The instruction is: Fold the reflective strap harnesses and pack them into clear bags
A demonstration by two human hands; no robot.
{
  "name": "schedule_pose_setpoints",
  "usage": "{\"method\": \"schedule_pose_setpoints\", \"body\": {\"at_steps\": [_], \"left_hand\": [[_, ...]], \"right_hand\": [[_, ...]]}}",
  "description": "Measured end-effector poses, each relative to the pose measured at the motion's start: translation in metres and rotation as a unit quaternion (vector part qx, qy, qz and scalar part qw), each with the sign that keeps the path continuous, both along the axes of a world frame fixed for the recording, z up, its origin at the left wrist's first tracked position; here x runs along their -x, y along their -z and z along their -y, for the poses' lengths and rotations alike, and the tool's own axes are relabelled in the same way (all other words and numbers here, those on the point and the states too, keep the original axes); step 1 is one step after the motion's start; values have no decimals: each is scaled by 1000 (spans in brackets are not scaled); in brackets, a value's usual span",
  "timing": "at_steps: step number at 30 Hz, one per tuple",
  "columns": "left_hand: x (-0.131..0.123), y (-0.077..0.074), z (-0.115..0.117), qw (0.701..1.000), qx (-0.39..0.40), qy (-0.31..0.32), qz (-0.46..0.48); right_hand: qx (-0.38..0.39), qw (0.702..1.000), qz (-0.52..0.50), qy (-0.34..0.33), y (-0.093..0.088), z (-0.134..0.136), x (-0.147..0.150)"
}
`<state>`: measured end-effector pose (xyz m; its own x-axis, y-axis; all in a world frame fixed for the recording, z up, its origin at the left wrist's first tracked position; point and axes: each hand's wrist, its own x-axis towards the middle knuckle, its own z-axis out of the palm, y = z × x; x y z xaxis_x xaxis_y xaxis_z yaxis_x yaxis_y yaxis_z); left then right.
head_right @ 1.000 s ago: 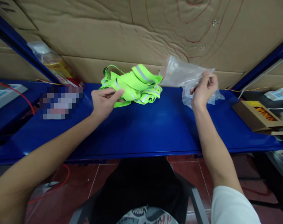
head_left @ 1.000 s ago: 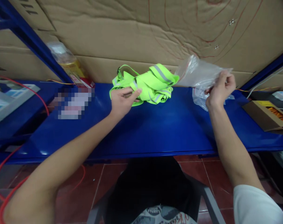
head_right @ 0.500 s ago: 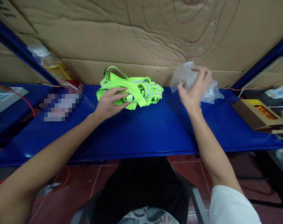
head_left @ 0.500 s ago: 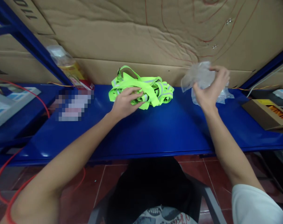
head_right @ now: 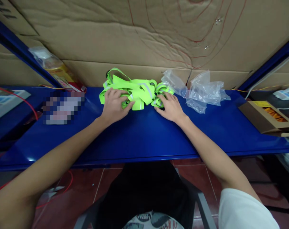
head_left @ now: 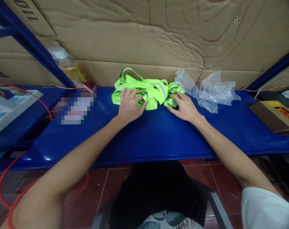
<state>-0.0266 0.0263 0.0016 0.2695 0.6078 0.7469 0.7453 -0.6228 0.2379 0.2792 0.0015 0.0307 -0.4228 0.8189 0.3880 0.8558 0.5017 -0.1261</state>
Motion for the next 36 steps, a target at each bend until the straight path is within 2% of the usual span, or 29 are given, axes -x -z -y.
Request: {"method": "schedule_pose_setpoints", "body": {"at_steps": [4,8,10,13,18,26,30,36], "left_hand": [[6,3,-9,998,23,-38,52],[9,1,-8,998,29,-32,45],[8,-1,-5,999,27,-20,30],[3,-3,2,1000,14,-1,15],[-9,-7,17,996,-9,82,-43],[-15,-9,27,983,-13,156,-98],[-10,-6,24,983,-4,140,-117],[-4,-4,19,987,-41,99,-117]], "right_hand": [[8,999,13,51,4,-11,-16],[7,995,9,97,2,-11,-19],[-11,996,-2,85,-1,-5,-14],[-52,998,-11,28,-5,6,2],[-50,997,1,-59,1,18,27],[-49,996,-19,-72,15,-1,14],[-51,994,-36,-87,15,-1,14],[-60,991,-46,-113,12,10,17]]}}
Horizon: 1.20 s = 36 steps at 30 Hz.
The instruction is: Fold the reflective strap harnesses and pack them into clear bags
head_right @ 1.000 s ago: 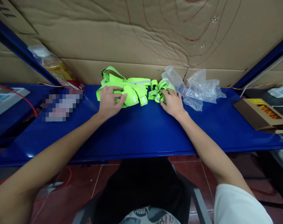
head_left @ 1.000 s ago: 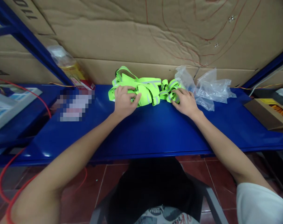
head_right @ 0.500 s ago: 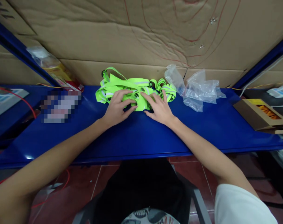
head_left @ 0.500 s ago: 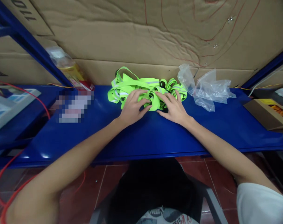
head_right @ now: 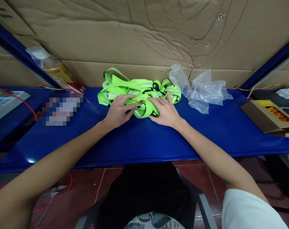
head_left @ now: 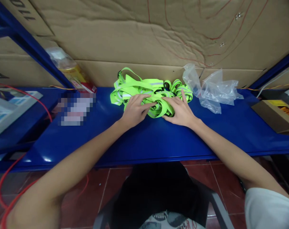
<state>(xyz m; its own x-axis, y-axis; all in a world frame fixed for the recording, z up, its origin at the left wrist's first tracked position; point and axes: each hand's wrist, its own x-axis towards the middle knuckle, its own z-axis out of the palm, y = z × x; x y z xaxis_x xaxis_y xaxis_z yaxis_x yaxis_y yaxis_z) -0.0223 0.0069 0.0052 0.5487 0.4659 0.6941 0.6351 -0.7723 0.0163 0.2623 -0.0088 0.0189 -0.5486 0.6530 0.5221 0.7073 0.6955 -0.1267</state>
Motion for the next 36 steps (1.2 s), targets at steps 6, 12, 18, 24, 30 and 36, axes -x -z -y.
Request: {"method": "schedule_pose_setpoints", "body": {"at_steps": [6,12,18,24,30,36], "left_hand": [[7,0,-9,998,4,44,39],[3,-3,0,983,72,154,64],[5,-13,-3,995,-19,-35,90],[24,-6,-17,966,51,-229,111],[34,10,-31,977,50,-180,99],[7,-3,-7,988,14,-81,130]], "right_hand": [[-58,998,-23,-10,-8,6,2],[-77,996,-33,-38,-10,11,6],[-30,998,-1,-46,-4,5,8],[-35,998,12,48,-3,-2,3],[-28,996,0,83,0,0,1],[-45,993,-53,92,-5,6,5]]}}
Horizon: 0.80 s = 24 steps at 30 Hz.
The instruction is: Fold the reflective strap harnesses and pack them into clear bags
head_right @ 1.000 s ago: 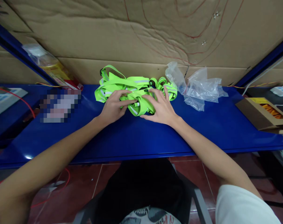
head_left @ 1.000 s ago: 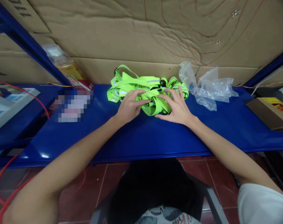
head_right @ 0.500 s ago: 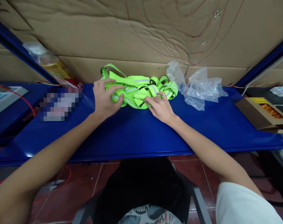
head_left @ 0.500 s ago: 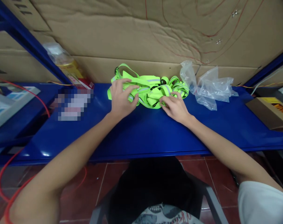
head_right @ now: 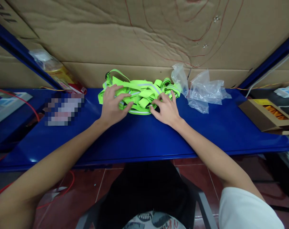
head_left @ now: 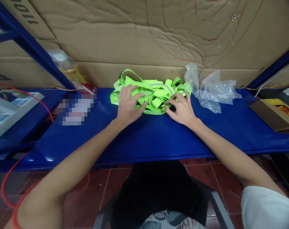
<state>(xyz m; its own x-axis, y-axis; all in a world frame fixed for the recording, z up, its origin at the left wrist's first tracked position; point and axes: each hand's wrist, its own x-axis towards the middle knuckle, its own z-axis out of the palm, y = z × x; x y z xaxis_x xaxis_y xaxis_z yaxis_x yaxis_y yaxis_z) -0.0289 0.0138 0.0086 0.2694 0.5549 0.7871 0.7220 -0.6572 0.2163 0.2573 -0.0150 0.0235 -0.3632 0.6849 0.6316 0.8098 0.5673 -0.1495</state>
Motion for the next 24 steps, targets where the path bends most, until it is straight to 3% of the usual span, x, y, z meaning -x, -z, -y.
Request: {"method": "schedule_pose_setpoints", "body": {"at_steps": [3,10,19,24], "left_hand": [[-16,-7,17,995,14,84,-59],[-16,0,18,968,118,149,-164],[-14,-7,21,960,153,214,-101],[-18,-13,24,971,132,199,-14]], "right_hand": [[-15,1000,-17,-13,-5,2,0],[9,998,2,-59,-4,0,0],[32,996,51,-67,-2,-3,-5],[57,992,-37,-105,0,-4,-4]]}}
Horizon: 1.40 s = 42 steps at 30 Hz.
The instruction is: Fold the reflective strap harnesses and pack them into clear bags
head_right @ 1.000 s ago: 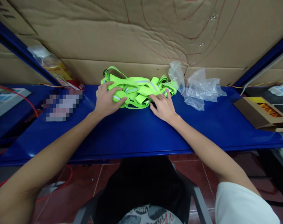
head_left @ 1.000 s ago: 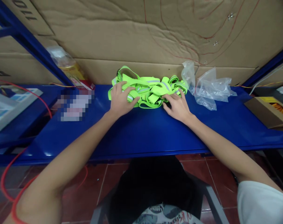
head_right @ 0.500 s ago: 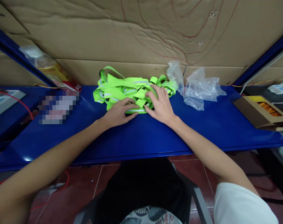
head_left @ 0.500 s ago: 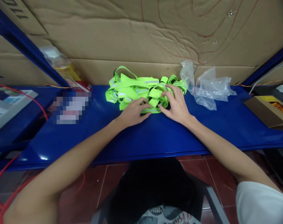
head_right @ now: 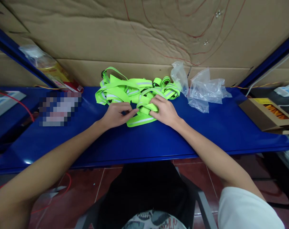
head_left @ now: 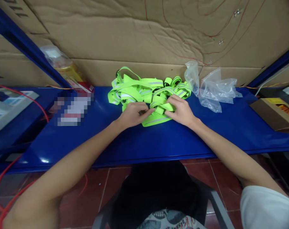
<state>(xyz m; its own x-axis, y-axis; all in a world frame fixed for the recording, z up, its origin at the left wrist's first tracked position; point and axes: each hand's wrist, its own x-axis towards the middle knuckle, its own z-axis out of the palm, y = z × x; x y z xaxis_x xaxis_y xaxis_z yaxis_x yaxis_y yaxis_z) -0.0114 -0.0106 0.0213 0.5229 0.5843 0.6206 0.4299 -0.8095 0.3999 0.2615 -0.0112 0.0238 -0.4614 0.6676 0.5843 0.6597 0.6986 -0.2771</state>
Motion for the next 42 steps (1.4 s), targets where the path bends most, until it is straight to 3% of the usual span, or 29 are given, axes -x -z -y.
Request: {"method": "schedule_pose_setpoints", "body": {"at_steps": [3,7,10,14,17,19,22,25,28,32,35,39,42], "left_hand": [[1,1,0,999,17,-21,47],[4,2,0,999,34,4,-8],[3,1,3,998,34,34,-41],[-1,0,8,999,-13,13,-31],[-5,1,10,999,-19,1,-50],[-7,3,10,997,15,-1,-76],[-9,7,11,996,67,-6,-57],[-11,10,11,989,133,7,67],[-9,12,7,958,224,17,180],[-3,17,-6,931,279,22,234],[-2,21,-12,911,311,30,271],[-6,19,-11,884,366,23,290],[-9,13,-7,867,398,32,299]], "right_hand": [[3,995,-89,-39,-1,-2,1],[54,972,-222,-53,-8,-8,0],[154,922,-352,-51,-12,-12,0],[311,827,-462,-71,-12,-14,1],[368,802,-460,-94,-8,-10,7],[371,820,-424,-102,-7,-6,11],[309,871,-371,-89,-8,-3,13],[196,922,-329,-55,-9,-6,8],[91,955,-281,-30,-7,-11,0],[19,973,-228,4,-6,-5,-5],[-22,989,-143,-28,-15,9,-5],[10,993,40,-107,-25,22,3],[32,991,77,-106,-24,22,6]]}}
